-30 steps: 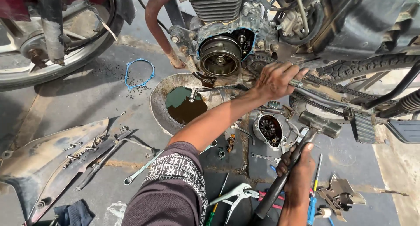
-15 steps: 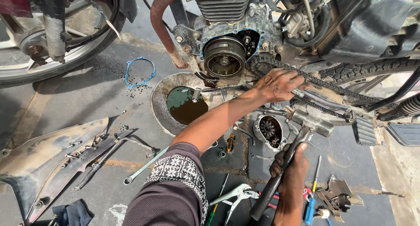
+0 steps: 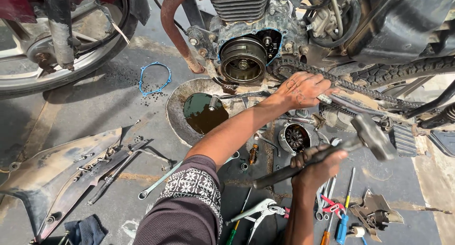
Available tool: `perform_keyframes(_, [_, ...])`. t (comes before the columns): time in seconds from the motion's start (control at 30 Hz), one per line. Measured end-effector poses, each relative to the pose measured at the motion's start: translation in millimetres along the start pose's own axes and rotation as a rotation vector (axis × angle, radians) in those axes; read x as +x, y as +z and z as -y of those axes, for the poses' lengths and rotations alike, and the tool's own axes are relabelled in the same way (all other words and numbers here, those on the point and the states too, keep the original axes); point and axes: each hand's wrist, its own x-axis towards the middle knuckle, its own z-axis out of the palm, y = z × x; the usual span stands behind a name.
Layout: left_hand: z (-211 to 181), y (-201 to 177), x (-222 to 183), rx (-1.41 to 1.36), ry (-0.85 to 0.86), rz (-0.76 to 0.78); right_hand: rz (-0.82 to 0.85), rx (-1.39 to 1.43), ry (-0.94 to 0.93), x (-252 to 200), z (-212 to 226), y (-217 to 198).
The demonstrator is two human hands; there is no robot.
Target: The person uses a hammer and punch to tap a component inside the exposed motorcycle engine. They then use pliers to adjust a part near the chain and sprocket area, followed by manual adjustments with both hands.
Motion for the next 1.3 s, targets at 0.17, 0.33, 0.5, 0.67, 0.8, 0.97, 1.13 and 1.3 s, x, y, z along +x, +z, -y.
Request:
perform_keyframes(0.17, [-5.7,21.0,-6.6,-0.009,-0.146,0.062,0.192,-0.253,0.172,19.2,51.2,-3.8])
perform_keyframes(0.33, [-35.6,19.2,-13.6,0.024,0.054,-0.041,0.072,-0.109,0.101,6.3,42.7,-57.9])
perform_keyframes(0.5, [-40.7,14.1,9.1,0.134,0.248,0.085,-0.012,0.040,0.213,12.9,29.1,-95.6])
perform_keyframes(0.67, [-16.8,38.4,1.4,0.053,0.041,0.161,-0.046,0.063,0.292,27.3,16.8,-106.6])
perform_keyframes(0.8, [-24.5,25.5,14.7,0.061,0.058,0.019,-0.052,0.061,0.319,32.4,11.7,-105.2])
perform_keyframes(0.97, [-34.8,14.7,31.5,0.011,-0.010,-0.054,-0.040,0.019,0.334,28.2,9.5,-99.0])
perform_keyframes(1.13, [-34.8,13.4,37.2,-0.085,-0.173,-0.172,0.000,-0.010,0.348,21.1,4.3,-95.2])
perform_keyframes(1.3, [-36.4,18.1,35.8,-0.145,-0.174,-0.185,-0.029,-0.030,0.371,11.1,6.4,-84.0])
